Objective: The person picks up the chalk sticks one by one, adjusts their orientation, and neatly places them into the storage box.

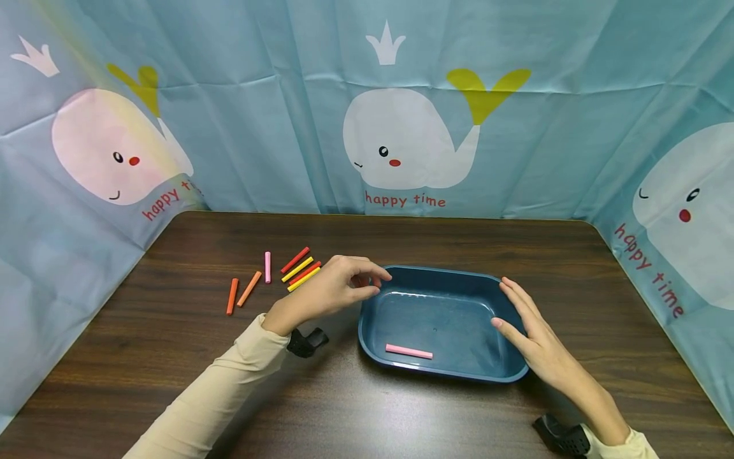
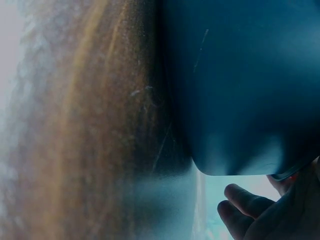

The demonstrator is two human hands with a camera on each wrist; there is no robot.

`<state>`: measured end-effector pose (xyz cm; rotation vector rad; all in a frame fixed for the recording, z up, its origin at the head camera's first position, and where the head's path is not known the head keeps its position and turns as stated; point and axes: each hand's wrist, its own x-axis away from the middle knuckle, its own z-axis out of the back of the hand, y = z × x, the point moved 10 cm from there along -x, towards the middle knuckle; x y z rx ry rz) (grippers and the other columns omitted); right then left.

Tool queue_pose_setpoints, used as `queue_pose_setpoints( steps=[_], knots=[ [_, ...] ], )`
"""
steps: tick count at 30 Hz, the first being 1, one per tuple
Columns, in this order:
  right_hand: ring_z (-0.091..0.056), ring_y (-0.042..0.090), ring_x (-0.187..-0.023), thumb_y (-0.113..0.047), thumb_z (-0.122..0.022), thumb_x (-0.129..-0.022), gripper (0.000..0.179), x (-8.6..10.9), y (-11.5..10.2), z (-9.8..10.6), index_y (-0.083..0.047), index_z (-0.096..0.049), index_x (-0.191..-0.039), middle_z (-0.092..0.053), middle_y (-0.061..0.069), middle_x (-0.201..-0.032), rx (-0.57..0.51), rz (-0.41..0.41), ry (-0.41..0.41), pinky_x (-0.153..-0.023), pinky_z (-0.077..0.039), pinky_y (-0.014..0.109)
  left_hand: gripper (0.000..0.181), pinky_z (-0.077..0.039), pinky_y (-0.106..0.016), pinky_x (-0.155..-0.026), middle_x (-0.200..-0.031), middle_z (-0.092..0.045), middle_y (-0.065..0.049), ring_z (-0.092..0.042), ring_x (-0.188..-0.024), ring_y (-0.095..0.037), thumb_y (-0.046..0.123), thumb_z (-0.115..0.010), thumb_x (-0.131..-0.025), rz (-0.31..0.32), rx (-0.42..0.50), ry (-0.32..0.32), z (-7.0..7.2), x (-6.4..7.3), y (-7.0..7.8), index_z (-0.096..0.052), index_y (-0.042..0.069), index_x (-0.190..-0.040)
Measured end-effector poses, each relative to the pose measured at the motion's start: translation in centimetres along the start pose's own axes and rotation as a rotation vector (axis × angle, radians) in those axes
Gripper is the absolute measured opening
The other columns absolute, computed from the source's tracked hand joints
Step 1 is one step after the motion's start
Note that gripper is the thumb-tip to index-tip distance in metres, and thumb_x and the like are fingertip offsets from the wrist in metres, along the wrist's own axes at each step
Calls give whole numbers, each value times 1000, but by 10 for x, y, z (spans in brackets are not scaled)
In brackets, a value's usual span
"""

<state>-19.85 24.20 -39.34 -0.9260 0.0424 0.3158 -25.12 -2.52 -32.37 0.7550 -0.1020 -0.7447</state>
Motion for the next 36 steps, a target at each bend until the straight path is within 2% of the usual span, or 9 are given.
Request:
queue_pose_setpoints(
  steps=[1, 2, 5, 6, 8, 17, 22, 28, 36],
  knots=[
    [-11, 19, -152, -18, -56, -101, 68, 0, 0, 0, -13, -21, -159, -15, 16, -165, 0, 0, 0, -107, -18, 72, 26, -52, -23, -70, -93, -71, 0, -59, -78, -7, 3, -72, -88, 6, 4, 3, 1, 1, -2, -73, 8, -113],
    [-11, 15, -152, -18, -55, -101, 68, 0, 0, 0, -14, -21, -159, -15, 16, -165, 6, 3, 2, -112, -18, 65, 26, -53, -23, -71, -93, -72, 0, -59, -78, -7, 3, -72, -88, 13, 6, 5, 1, 2, -3, -73, 8, -113],
    [-11, 0, -149, -17, -54, -101, 67, 1, 0, 0, -14, -21, -159, -16, 15, -165, 26, 21, 11, -120, -16, 36, 27, -53, -24, -72, -92, -71, -1, -60, -80, -8, 2, -72, -88, 31, 7, 12, 3, 5, -8, -73, 7, -114],
    [-10, -5, -147, -17, -54, -102, 66, 1, -1, 0, -14, -21, -159, -17, 15, -165, 33, 29, 14, -119, -15, 25, 27, -53, -24, -72, -92, -71, -1, -60, -81, -9, 2, -72, -87, 36, 5, 13, 4, 6, -10, -73, 7, -114],
    [-11, -6, -147, -17, -54, -102, 66, 1, -2, 0, -14, -21, -159, -17, 14, -165, 42, 39, 19, -112, -13, 10, 28, -53, -23, -72, -93, -71, -1, -61, -81, -9, 2, -72, -87, 44, -2, 11, 5, 8, -13, -72, 6, -115],
    [-10, -9, -146, -16, -52, -102, 64, 1, -4, 1, -12, -22, -159, -17, 15, -165, 44, 52, 24, -111, -12, 8, 30, -55, -26, -76, -100, -72, -2, -62, -85, -10, 4, -73, -87, 69, -38, 27, 18, 19, -23, -72, 8, -117],
    [-9, -10, -145, -16, -52, -103, 64, 1, -3, 0, -11, -22, -159, -17, 15, -165, 46, 53, 25, -109, -11, 6, 30, -55, -29, -77, -103, -72, 0, -63, -84, -9, 4, -73, -88, 86, -73, 76, 34, 25, -30, -72, 11, -117],
    [-9, -8, -146, -16, -51, -103, 63, 1, -2, 0, -12, -22, -159, -17, 15, -165, 43, 51, 23, -110, -12, 7, 30, -54, -27, -75, -100, -72, -1, -63, -84, -11, 3, -72, -87, 108, -75, 119, 48, 34, -39, -72, 10, -116],
    [-10, -8, -146, -15, -49, -104, 61, 1, -3, 1, -9, -22, -158, -16, 13, -165, 50, 67, 29, -108, -10, 4, 30, -54, -30, -77, -108, -73, -1, -64, -87, -11, 6, -71, -89, 155, -102, 128, 58, 46, -49, -71, 11, -118]
  ],
)
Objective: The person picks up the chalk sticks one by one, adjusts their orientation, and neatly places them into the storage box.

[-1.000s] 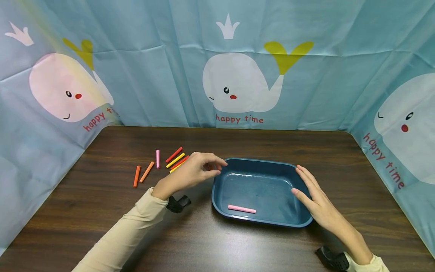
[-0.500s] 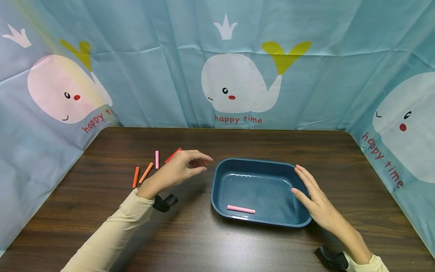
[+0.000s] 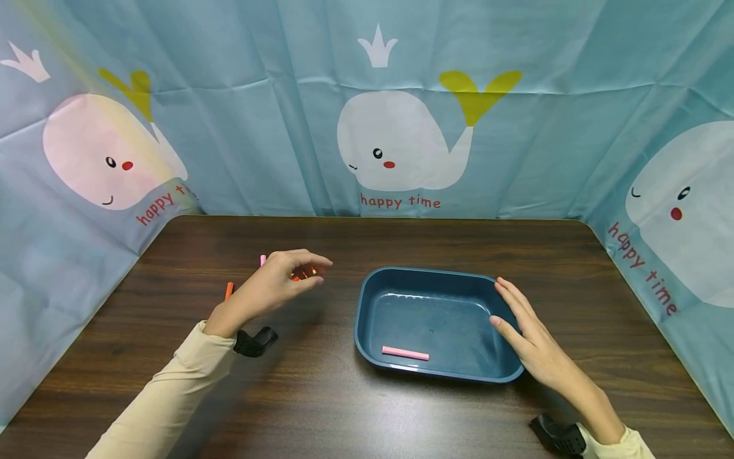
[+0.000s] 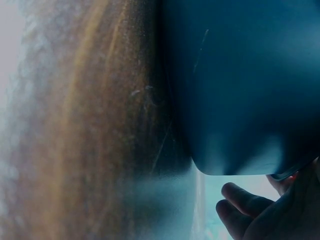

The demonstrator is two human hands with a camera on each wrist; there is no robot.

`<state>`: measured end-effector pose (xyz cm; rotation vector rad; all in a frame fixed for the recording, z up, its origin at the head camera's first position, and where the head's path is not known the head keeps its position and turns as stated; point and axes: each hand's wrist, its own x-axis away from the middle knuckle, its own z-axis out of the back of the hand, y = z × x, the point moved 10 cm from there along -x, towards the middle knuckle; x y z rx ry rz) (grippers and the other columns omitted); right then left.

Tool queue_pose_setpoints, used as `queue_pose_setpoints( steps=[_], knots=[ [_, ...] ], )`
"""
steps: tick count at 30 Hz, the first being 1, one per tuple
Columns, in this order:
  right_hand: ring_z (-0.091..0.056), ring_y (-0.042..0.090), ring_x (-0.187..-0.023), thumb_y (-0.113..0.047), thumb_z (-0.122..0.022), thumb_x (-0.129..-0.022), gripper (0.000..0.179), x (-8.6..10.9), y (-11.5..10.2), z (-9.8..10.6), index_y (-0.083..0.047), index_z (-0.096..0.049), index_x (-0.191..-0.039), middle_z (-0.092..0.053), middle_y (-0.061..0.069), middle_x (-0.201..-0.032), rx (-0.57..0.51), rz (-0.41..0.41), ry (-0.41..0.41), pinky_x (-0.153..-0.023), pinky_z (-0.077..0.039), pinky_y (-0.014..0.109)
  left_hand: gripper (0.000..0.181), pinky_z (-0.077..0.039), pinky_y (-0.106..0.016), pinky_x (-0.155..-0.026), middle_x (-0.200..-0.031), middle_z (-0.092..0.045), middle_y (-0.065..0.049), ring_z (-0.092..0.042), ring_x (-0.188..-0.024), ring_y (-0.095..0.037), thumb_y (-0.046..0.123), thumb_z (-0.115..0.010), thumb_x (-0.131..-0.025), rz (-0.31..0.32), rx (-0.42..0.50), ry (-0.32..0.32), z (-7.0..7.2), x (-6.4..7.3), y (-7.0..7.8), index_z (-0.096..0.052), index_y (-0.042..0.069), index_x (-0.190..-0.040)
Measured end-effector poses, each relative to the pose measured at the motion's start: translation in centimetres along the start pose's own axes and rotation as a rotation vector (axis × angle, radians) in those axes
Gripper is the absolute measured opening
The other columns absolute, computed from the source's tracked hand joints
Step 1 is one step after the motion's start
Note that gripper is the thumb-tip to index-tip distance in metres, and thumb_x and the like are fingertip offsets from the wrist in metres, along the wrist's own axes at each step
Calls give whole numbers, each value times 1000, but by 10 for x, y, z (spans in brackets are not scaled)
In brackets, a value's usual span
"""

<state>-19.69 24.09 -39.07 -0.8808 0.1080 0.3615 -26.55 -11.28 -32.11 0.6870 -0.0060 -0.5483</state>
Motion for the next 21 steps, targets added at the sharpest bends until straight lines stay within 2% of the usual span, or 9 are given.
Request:
queue_pose_setpoints(
  steps=[5, 9, 14, 21],
  knots=[
    [-9, -9, -146, -15, -48, -104, 61, 0, 0, 0, -8, -22, -158, -16, 14, -165, -3, 6, -1, -106, -9, 2, 30, -51, -24, -71, -103, -72, 1, -61, -81, -10, 6, -71, -89, -4, -58, 0, 6, 3, -6, -71, 12, -118],
    [-9, -9, -146, -14, -47, -104, 60, -2, -2, 1, -7, -22, -158, -17, 15, -165, 0, 15, 2, -105, -9, 0, 28, -51, -23, -68, -99, -72, -3, -61, -77, -12, 5, -73, -88, -1, -99, 17, 14, 6, -12, -72, 11, -116],
    [-10, -10, -145, -12, -46, -104, 57, -2, -5, 4, -5, -24, -157, -18, 17, -164, 14, 41, 14, -104, -9, -1, 32, -52, -24, -70, -107, -72, -9, -63, -82, -14, 0, -72, -87, 29, -142, 33, 22, 9, -22, -71, 6, -118],
    [-13, -11, -144, -6, -46, -103, 55, -1, -9, 5, -1, -27, -155, -22, 17, -162, 27, 95, 39, -106, -11, -1, 35, -53, -26, -72, -109, -71, -8, -62, -84, -15, 1, -71, -88, 67, -152, 10, 24, 11, -32, -69, 5, -123]
  ],
)
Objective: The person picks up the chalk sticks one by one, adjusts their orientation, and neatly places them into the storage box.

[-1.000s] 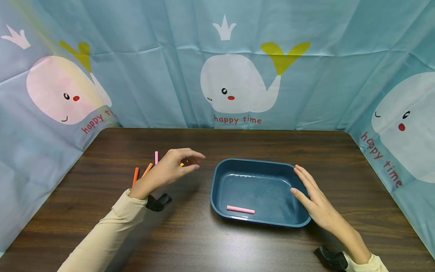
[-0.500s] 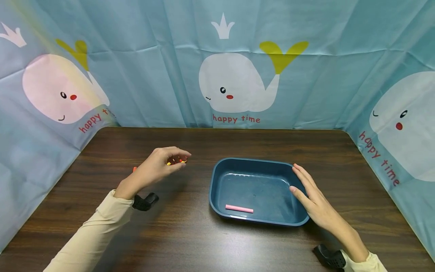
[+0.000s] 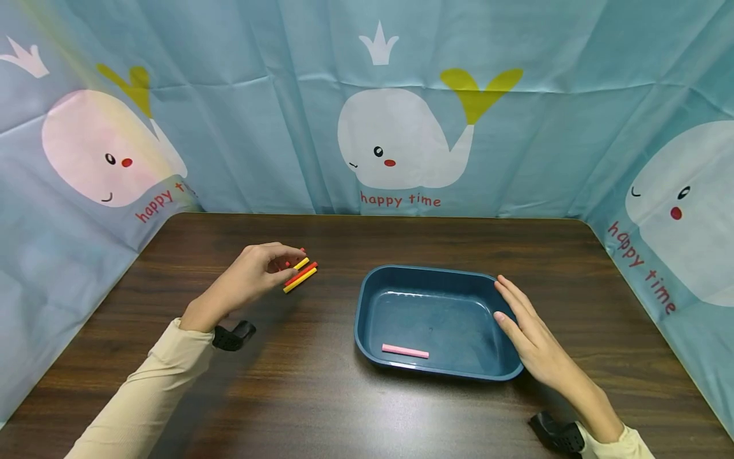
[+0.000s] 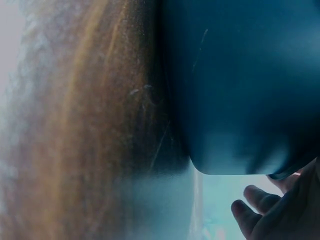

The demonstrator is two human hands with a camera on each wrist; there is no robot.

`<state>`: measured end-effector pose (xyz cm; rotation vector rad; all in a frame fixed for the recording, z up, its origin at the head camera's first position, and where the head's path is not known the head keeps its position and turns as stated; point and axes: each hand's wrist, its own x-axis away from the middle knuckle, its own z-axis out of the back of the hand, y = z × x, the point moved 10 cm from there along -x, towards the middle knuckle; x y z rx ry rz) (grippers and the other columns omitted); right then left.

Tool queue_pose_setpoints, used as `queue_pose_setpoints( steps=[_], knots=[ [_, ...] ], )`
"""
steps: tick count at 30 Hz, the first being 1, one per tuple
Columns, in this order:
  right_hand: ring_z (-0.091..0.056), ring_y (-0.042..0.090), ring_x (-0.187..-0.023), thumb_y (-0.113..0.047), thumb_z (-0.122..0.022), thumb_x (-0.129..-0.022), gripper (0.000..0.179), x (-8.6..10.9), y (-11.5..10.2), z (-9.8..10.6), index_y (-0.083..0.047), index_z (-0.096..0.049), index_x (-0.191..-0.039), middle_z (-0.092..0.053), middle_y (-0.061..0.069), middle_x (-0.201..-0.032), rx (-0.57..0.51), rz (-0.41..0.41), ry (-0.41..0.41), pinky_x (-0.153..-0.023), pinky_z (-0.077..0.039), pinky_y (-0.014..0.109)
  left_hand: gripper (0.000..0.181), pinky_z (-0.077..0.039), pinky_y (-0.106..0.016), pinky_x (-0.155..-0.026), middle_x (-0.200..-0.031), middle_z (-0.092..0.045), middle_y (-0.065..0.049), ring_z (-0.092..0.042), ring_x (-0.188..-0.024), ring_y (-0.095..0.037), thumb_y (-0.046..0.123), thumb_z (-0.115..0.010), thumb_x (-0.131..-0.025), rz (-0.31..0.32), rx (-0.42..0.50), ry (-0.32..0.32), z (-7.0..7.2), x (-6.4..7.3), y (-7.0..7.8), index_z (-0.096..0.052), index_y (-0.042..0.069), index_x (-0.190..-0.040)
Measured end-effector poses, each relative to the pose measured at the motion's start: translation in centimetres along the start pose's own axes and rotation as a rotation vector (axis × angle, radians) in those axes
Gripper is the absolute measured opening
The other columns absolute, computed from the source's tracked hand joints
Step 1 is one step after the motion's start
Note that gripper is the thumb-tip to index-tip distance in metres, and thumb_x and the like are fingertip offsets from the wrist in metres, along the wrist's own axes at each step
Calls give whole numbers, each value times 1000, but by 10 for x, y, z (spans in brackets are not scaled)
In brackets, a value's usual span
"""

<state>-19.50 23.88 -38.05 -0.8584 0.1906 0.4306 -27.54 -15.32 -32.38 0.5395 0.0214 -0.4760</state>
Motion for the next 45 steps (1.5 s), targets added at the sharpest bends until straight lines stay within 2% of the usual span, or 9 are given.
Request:
queue_pose_setpoints(
  steps=[8, 16, 20, 26, 30, 36, 41, 45],
  knots=[
    [-12, -10, -146, -4, -47, -102, 57, 0, -3, 1, 0, -27, -155, -21, 17, -163, 6, 30, 3, -108, -11, 0, 37, -52, -28, -73, -112, -72, -10, -63, -86, -17, 4, -72, -88, 31, -38, -3, 1, 1, -9, -68, 6, -124],
    [-11, -12, -145, -6, -45, -103, 56, 1, 1, -3, -2, -26, -156, -20, 16, -163, -14, 5, -24, -106, -11, -1, 33, -52, -28, -72, -93, -71, -3, -64, -81, -14, 6, -72, -88, 47, -35, 2, 5, 4, -21, -68, 6, -122],
    [-9, -12, -144, -6, -44, -104, 57, 1, 3, -4, -1, -24, -156, -17, 16, -164, -22, -2, -38, -105, -10, -1, 34, -53, -26, -68, -96, -73, -8, -66, -76, -16, 7, -71, -89, 66, -10, 1, 7, 4, -29, -67, 5, -123],
    [-9, -12, -144, -7, -46, -103, 58, 1, 3, -5, -2, -23, -157, -17, 17, -163, -21, -4, -42, -104, -10, -1, 36, -52, -32, -69, -94, -72, -11, -66, -79, -19, 5, -72, -88, 86, -44, 12, 10, 5, -41, -66, 2, -122],
    [-9, -12, -144, -7, -46, -103, 59, 1, 3, -5, -3, -23, -157, -17, 18, -163, -24, -9, -46, -104, -10, -1, 36, -52, -34, -70, -92, -73, -11, -67, -79, -20, 7, -71, -89, 134, -42, -1, 9, 7, -54, -65, 1, -124],
    [-10, -12, -144, -8, -47, -103, 59, 1, 3, -5, -3, -23, -157, -17, 19, -163, -25, -10, -46, -104, -10, -1, 37, -55, -40, -72, -102, -72, -18, -69, -89, -28, 6, -66, -93, 197, -22, -15, 6, 9, -69, -61, -2, -128],
    [-9, -13, -144, -8, -47, -103, 60, 1, 3, -5, -3, -22, -157, -17, 20, -163, -25, -13, -46, -104, -9, -1, 36, -56, -46, -77, -104, -72, -20, -69, -93, -33, 7, -66, -93, 211, -39, -8, 6, 8, -79, -61, -4, -128],
    [-9, -12, -144, -8, -47, -103, 61, 0, 3, -4, -4, -21, -157, -17, 19, -164, -22, -11, -42, -105, -9, -1, 36, -57, -45, -75, -102, -71, -21, -69, -91, -32, 7, -65, -94, 225, -42, -18, 6, 6, -87, -61, -6, -127]
  ],
)
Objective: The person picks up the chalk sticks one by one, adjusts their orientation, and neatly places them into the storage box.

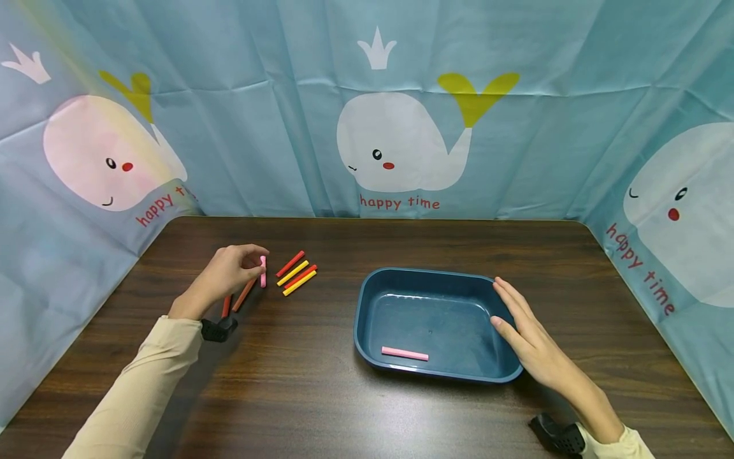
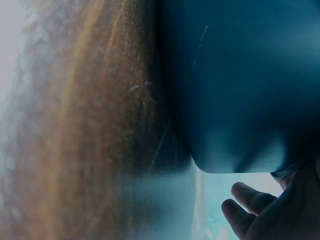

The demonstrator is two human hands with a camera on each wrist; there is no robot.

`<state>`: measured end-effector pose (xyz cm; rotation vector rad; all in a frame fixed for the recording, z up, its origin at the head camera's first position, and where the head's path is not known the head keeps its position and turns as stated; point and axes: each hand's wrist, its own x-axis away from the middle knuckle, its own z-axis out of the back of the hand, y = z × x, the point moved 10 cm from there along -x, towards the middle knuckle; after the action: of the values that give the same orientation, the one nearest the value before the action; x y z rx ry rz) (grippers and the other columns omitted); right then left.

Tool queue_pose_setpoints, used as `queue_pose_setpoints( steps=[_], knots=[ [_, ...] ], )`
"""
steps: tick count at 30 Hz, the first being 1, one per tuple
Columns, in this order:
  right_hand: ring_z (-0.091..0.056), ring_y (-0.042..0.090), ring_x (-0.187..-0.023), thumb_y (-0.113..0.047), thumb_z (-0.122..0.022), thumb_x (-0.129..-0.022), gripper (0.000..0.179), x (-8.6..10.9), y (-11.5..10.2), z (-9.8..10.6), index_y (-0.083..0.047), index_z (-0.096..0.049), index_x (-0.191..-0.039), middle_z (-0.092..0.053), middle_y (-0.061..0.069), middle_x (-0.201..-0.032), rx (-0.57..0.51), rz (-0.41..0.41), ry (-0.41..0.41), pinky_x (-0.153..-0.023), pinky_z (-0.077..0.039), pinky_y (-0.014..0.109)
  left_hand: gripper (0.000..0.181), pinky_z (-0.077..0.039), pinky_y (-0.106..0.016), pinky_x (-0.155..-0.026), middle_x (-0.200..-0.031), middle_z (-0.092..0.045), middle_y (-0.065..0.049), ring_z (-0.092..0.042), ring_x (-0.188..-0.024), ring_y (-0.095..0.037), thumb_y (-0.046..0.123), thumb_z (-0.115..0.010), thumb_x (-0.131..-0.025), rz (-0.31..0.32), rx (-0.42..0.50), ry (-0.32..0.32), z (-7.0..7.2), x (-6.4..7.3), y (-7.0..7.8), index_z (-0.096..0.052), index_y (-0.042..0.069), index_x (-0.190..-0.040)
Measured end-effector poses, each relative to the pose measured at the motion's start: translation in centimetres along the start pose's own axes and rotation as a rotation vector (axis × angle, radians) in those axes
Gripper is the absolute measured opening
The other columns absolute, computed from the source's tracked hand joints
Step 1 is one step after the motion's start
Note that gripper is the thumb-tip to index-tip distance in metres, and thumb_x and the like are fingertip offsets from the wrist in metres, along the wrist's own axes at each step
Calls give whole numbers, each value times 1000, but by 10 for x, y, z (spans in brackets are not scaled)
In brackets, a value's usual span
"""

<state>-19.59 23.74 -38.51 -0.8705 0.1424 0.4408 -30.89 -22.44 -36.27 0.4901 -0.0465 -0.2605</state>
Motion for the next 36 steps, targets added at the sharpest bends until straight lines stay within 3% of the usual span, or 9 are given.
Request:
queue_pose_setpoints(
  steps=[14, 24, 29, 36],
  knots=[
    [-9, -12, -144, -8, -47, -103, 61, 0, 1, 1, -4, -21, -157, -18, 18, -164, 7, -1, 9, -105, -10, -1, 36, -56, -40, -73, -106, -70, -23, -68, -93, -31, 9, -64, -95, 32, 12, -47, -10, -16, -23, -61, -7, -127],
    [-10, -12, -144, -9, -47, -103, 61, -1, 2, 1, -4, -21, -158, -17, 18, -164, -3, -12, 8, -104, -10, -1, 37, -55, -39, -70, -106, -69, -25, -66, -86, -27, 17, -67, -93, 119, -29, -85, -16, -21, -43, -64, -8, -121],
    [-9, -12, -144, -9, -46, -103, 60, -1, 2, 1, -4, -20, -158, -17, 17, -164, 2, -17, 5, -104, -9, -1, 42, -52, -34, -65, -100, -68, -22, -62, -77, -23, 20, -69, -92, 155, -11, -101, -19, -21, -45, -62, -9, -122],
    [-10, -12, -144, -10, -47, -103, 60, -1, 3, 0, -6, -21, -158, -17, 17, -164, 1, -24, 3, -104, -9, -1, 40, -45, -30, -62, -94, -69, -16, -55, -72, -17, 9, -68, -92, 115, 54, -153, -30, -24, -40, -60, -7, -127]
  ],
)
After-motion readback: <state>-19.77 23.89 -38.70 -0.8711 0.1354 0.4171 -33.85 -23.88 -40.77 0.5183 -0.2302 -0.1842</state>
